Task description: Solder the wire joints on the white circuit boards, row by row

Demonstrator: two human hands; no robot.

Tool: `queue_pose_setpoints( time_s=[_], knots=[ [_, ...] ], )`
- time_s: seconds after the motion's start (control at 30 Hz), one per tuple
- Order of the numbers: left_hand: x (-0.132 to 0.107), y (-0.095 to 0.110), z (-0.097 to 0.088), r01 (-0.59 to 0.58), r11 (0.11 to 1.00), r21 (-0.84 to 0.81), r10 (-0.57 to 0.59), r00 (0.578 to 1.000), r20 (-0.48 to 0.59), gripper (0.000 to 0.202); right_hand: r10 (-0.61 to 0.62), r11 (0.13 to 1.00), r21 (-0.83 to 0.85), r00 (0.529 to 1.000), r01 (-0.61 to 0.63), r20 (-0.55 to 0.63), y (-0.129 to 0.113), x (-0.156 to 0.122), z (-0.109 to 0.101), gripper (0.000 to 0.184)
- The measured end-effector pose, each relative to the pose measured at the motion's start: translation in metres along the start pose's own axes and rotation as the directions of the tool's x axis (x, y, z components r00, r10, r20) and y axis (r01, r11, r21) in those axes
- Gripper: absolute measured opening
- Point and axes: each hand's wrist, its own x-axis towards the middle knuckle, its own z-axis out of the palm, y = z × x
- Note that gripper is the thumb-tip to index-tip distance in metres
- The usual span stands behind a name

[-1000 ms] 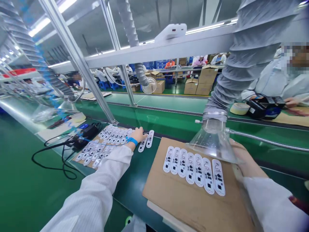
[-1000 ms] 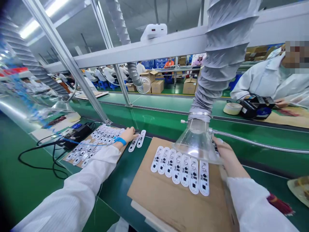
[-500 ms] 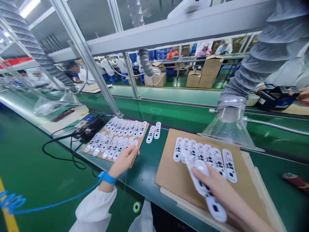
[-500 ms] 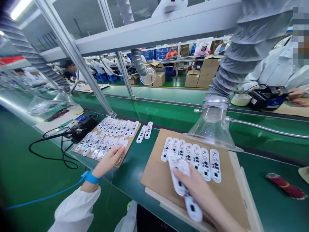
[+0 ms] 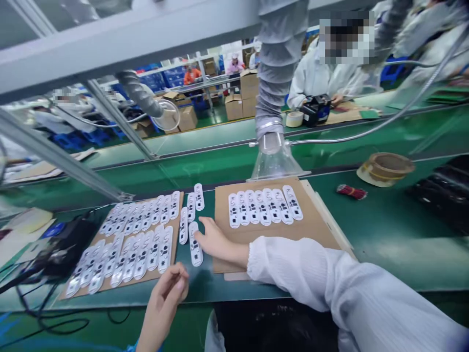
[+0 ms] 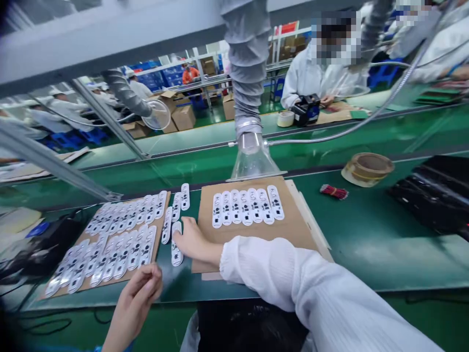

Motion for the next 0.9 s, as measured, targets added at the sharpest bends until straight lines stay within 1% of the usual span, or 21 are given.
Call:
queue_pose_setpoints(
  time_s=[0.07, 0.1, 0.13, 0.17, 0.2, 0.23, 0.27, 0.3, 0.37, 0.43, 0.47, 0.5, 0.53, 0.6, 0.63, 0.67, 0.7, 0.77, 0.83, 0.87, 0.9],
  knots=[
    [0.009, 0.004, 0.017, -0.009, 1.000, -0.015, 0.010, 0.999, 0.051, 0.049, 0.001, 0.999, -0.053, 1.000, -0.001, 0.007, -0.013, -0.023, -0.036, 0.038],
    [0.015, 0.009, 0.028, -0.013, 1.000, 0.010, 0.012, 0.997, 0.074, 0.048, -0.022, 0.995, -0.099, 0.998, 0.027, 0.050, -0.021, -0.038, -0.056, 0.033],
    [0.022, 0.014, 0.041, -0.023, 0.998, 0.059, 0.016, 0.994, 0.107, 0.047, -0.058, 0.985, -0.156, 0.991, 0.077, 0.122, -0.030, -0.053, -0.076, 0.031],
    [0.029, 0.022, 0.055, -0.046, 0.991, 0.128, 0.025, 0.986, 0.162, 0.046, -0.082, 0.965, -0.229, 0.977, 0.127, 0.196, -0.038, -0.069, -0.095, 0.036],
    [0.035, 0.030, 0.070, -0.096, 0.975, 0.200, 0.047, 0.970, 0.238, 0.044, -0.076, 0.941, -0.299, 0.960, 0.159, 0.270, -0.045, -0.084, -0.113, 0.041],
    [0.041, 0.040, 0.085, -0.173, 0.950, 0.261, 0.078, 0.938, 0.336, 0.040, -0.063, 0.913, -0.361, 0.942, 0.188, 0.330, -0.050, -0.097, -0.129, 0.040],
    [0.046, 0.050, 0.099, -0.261, 0.918, 0.297, 0.110, 0.890, 0.443, 0.036, -0.053, 0.883, -0.423, 0.938, 0.205, 0.344, -0.052, -0.109, -0.143, 0.040],
    [0.050, 0.060, 0.113, -0.338, 0.889, 0.309, 0.129, 0.832, 0.539, 0.034, -0.033, 0.856, -0.481, 0.948, 0.191, 0.316, -0.052, -0.118, -0.154, 0.039],
    [0.058, 0.076, 0.136, -0.445, 0.835, 0.322, 0.129, 0.728, 0.673, 0.032, 0.012, 0.817, -0.571, 0.988, 0.079, 0.155, -0.046, -0.132, -0.172, 0.037],
    [0.063, 0.085, 0.153, -0.501, 0.801, 0.329, 0.112, 0.664, 0.739, 0.032, 0.040, 0.800, -0.598, 0.998, -0.055, -0.038, -0.036, -0.140, -0.186, 0.032],
    [0.066, 0.087, 0.160, -0.515, 0.793, 0.327, 0.107, 0.645, 0.757, 0.032, 0.030, 0.795, -0.601, 0.995, -0.081, -0.093, -0.031, -0.143, -0.192, 0.032],
    [0.069, 0.087, 0.165, -0.521, 0.791, 0.319, 0.105, 0.630, 0.769, 0.032, 0.009, 0.790, -0.610, 0.996, -0.064, -0.094, -0.028, -0.145, -0.198, 0.032],
    [0.072, 0.086, 0.170, -0.524, 0.793, 0.310, 0.103, 0.617, 0.780, 0.031, -0.019, 0.785, -0.620, 0.999, -0.011, -0.043, -0.027, -0.146, -0.204, 0.032],
    [0.076, 0.085, 0.178, -0.525, 0.798, 0.296, 0.092, 0.591, 0.801, 0.029, -0.059, 0.780, -0.613, 0.989, 0.128, 0.133, -0.028, -0.148, -0.218, 0.040],
    [0.079, 0.084, 0.181, -0.521, 0.800, 0.298, 0.080, 0.585, 0.807, 0.029, -0.065, 0.782, -0.597, 0.976, 0.180, 0.210, -0.031, -0.148, -0.225, 0.046],
    [0.081, 0.084, 0.183, -0.512, 0.803, 0.306, 0.063, 0.582, 0.811, 0.030, -0.067, 0.785, -0.584, 0.965, 0.208, 0.254, -0.033, -0.149, -0.234, 0.049],
    [0.084, 0.085, 0.183, -0.499, 0.806, 0.319, 0.043, 0.586, 0.809, 0.031, -0.071, 0.787, -0.578, 0.963, 0.215, 0.262, -0.035, -0.150, -0.243, 0.050],
    [0.092, 0.086, 0.179, -0.472, 0.808, 0.351, 0.008, 0.605, 0.796, 0.035, -0.081, 0.783, -0.590, 0.973, 0.195, 0.215, -0.035, -0.155, -0.261, 0.049],
    [0.104, 0.085, 0.169, -0.474, 0.798, 0.372, 0.018, 0.637, 0.771, 0.038, -0.101, 0.785, -0.593, 0.982, 0.177, 0.159, -0.031, -0.167, -0.282, 0.048],
    [0.111, 0.083, 0.162, -0.485, 0.789, 0.377, 0.052, 0.664, 0.746, 0.038, -0.127, 0.791, -0.589, 0.986, 0.164, 0.104, -0.028, -0.177, -0.293, 0.047],
    [0.118, 0.079, 0.156, -0.495, 0.779, 0.384, 0.102, 0.705, 0.702, 0.038, -0.162, 0.797, -0.587, 0.987, 0.139, 0.013, -0.027, -0.188, -0.306, 0.045]
  ],
)
